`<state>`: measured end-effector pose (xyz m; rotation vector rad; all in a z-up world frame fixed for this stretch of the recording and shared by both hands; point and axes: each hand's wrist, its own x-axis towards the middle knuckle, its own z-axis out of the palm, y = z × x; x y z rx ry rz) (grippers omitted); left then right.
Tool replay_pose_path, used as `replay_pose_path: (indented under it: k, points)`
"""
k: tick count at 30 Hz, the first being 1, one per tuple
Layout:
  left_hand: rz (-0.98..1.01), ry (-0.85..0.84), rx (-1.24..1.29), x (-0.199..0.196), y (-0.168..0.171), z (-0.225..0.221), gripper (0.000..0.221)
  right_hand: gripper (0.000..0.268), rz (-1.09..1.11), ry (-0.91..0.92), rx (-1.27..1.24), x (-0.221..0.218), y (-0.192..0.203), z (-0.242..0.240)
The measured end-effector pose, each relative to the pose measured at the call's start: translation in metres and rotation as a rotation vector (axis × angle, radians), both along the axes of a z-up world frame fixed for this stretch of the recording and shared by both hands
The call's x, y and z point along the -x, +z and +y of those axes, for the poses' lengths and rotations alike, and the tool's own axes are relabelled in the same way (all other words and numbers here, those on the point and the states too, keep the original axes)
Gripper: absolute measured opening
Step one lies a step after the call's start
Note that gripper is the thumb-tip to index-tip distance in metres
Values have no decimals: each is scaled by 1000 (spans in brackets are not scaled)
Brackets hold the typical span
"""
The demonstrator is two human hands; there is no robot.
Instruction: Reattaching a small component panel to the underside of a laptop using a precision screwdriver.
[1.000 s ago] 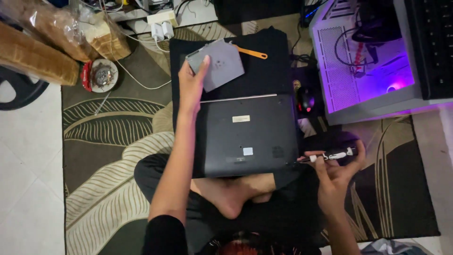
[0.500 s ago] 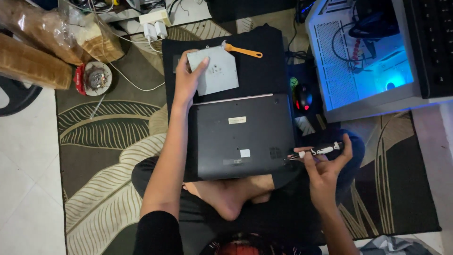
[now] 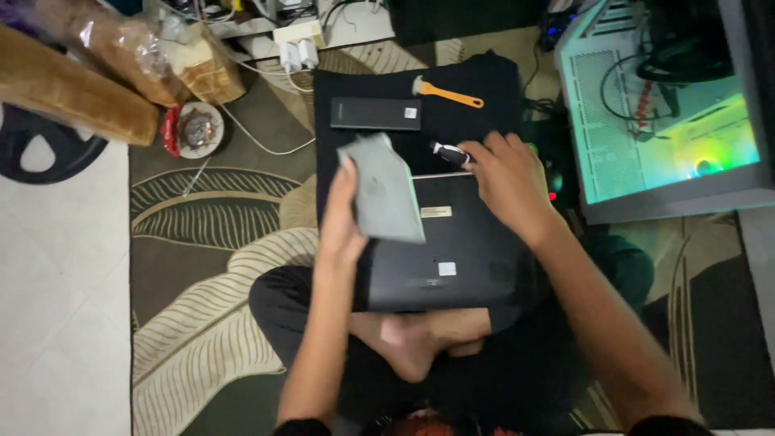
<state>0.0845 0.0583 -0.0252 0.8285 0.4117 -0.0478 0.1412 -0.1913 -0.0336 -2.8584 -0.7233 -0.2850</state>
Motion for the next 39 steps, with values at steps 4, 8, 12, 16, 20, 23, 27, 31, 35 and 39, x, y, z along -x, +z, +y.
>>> replay_pose_path:
  k: [4,8,12,16,20,23,27,31,35,39]
  points:
    - [100,-19,48,48,-22,-15,48,28,-5,117,98,-39,-35,22]
    - [115,-31,148,70,-61,-24,38,25,214,133,-109,-54,-15,37]
    - [-79,-134,128,78,-142,-13,43,35,-259,67,-82,-94,-51,15]
    - [-113,-106,126,82,-147,-18,62,33,-86,-8,-5,-104,-50,10]
    - [-171,-208,89,80,-89,-20,61,18,60,-96,-86,-114,-71,6]
    - [-152,-232,64,78,-61,-19,52,12,12,3,-363,-103,-60,2]
    - [-73,-212,-28,77,-75,-19,51,11,154,93,-868,-53,4,9]
    - [-15,-117,105,76,-133,-17,66,17,382,-13,-1171,-1,35,6]
    - [-70,-159,95,78,-145,-18,67,11,517,170,-1335,50,42,12]
    - [-150,-206,105,74,-164,-14,67,18,603,259,-1298,81,67,32]
